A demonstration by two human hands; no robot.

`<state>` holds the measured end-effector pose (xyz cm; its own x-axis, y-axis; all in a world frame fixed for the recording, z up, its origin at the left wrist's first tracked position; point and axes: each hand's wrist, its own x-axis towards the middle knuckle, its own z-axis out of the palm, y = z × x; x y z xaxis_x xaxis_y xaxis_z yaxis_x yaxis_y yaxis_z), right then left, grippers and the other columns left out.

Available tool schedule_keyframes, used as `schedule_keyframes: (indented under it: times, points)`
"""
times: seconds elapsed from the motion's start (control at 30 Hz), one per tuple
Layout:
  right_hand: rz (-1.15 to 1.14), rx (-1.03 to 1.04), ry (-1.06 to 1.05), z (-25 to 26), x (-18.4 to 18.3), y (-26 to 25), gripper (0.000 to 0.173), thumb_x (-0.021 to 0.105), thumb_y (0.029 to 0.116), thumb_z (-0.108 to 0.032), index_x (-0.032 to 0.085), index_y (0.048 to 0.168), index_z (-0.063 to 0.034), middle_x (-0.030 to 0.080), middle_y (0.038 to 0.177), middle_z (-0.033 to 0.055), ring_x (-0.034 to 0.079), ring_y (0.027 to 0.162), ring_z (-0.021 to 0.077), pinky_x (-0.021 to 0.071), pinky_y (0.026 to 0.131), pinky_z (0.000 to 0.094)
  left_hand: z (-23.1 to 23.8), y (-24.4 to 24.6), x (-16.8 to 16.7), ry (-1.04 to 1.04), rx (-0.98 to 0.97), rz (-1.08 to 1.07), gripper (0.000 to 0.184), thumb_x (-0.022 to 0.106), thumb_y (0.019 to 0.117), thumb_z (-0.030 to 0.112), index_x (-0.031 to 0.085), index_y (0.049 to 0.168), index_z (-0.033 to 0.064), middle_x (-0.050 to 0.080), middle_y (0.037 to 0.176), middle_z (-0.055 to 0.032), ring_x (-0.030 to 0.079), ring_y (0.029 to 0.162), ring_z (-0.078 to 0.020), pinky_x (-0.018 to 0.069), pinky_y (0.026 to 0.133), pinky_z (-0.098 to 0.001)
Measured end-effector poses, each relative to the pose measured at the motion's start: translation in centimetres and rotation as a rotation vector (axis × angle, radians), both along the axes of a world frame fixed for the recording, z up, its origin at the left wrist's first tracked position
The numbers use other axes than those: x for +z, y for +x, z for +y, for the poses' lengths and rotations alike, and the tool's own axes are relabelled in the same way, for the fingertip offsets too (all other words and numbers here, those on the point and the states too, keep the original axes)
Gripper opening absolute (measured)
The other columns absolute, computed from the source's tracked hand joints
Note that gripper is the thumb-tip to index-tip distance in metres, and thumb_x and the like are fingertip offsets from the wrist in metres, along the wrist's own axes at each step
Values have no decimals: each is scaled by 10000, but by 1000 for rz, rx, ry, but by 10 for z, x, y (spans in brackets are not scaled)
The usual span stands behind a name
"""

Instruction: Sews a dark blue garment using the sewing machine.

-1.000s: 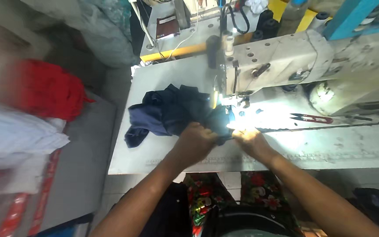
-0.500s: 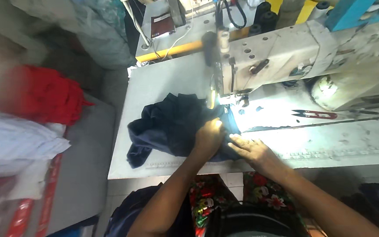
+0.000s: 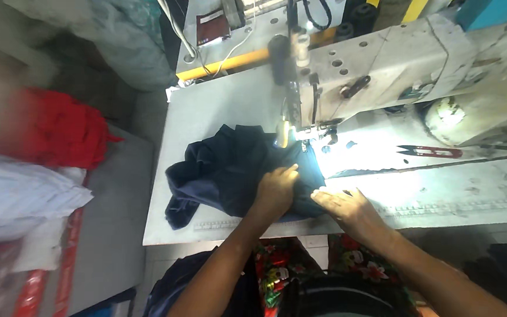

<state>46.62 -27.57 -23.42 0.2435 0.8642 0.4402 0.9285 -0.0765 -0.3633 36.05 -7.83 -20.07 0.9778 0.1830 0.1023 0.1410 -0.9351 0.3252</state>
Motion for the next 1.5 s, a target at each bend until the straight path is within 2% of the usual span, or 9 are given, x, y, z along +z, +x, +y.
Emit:
schedule_keyframes:
  times: [0.43,0.57,0.8,0.9,1.0,1.1,1.2,1.3,1.5]
  points:
    - [-22,-24,7,12,-1,6,238,590,959,-41,777,1098,-89,779,1138,63,738,1078,240,558,783,459,15,8,1,-32,24,-3,195,607,893,-33,732,1024,36,683,1350,-85,667,1205,-299,529,872,-538]
    - [-8,-9,10,20,-1,12,242,595,956,-30,774,1113,-77,773,1149,70,730,1096,244,549,886,486,24,16,-1,-61,59,7,198,558,922,-27,724,1010,37,689,1347,-78,665,1218,-286,508,908,-534]
    - [14,-24,6,30,-3,22,273,600,931,12,773,1125,-73,764,1174,91,719,1132,281,554,897,534,31,27,-3,-91,134,-6,176,568,884,-18,706,980,33,692,1333,-94,678,1160,-314,511,891,-526]
    - [-7,-41,0,33,-7,25,301,576,944,-15,771,1160,-94,758,1190,85,714,1133,285,554,906,514,32,41,18,-124,238,79,234,549,952,54,715,1111,10,718,1152,-181,695,1020,-388,540,816,-556]
    - [-28,-43,4,34,-12,27,304,546,976,-67,777,1168,-117,761,1194,71,709,1156,271,547,951,482,38,63,32,-92,369,33,287,501,1056,124,693,1239,16,680,1242,-198,703,1031,-387,557,840,-553]
    - [-28,-41,6,33,-11,28,298,544,981,-87,783,1157,-114,768,1176,66,719,1135,265,555,948,480,59,85,20,42,314,-230,329,615,959,78,694,1274,31,613,1403,-181,597,1244,-399,471,963,-575]
    - [-35,-42,4,33,-9,27,303,547,970,-84,784,1156,-107,766,1183,68,720,1136,266,554,954,471,78,95,15,-144,259,-73,558,697,942,205,557,1474,111,626,1374,-198,529,1328,-400,306,1113,-629]
    - [-51,-39,12,33,-10,28,312,541,965,-66,786,1156,-105,764,1193,63,715,1151,256,544,979,457,84,96,14,-299,259,79,379,655,994,269,662,1347,130,727,1149,-199,663,1134,-389,406,1053,-595]
    - [-63,-34,17,33,-10,27,315,536,961,-71,787,1148,-107,765,1189,63,715,1151,252,546,976,455,96,75,3,-862,402,-52,296,624,1021,198,702,1205,-19,667,1234,-226,589,1213,-338,425,1051,-537]
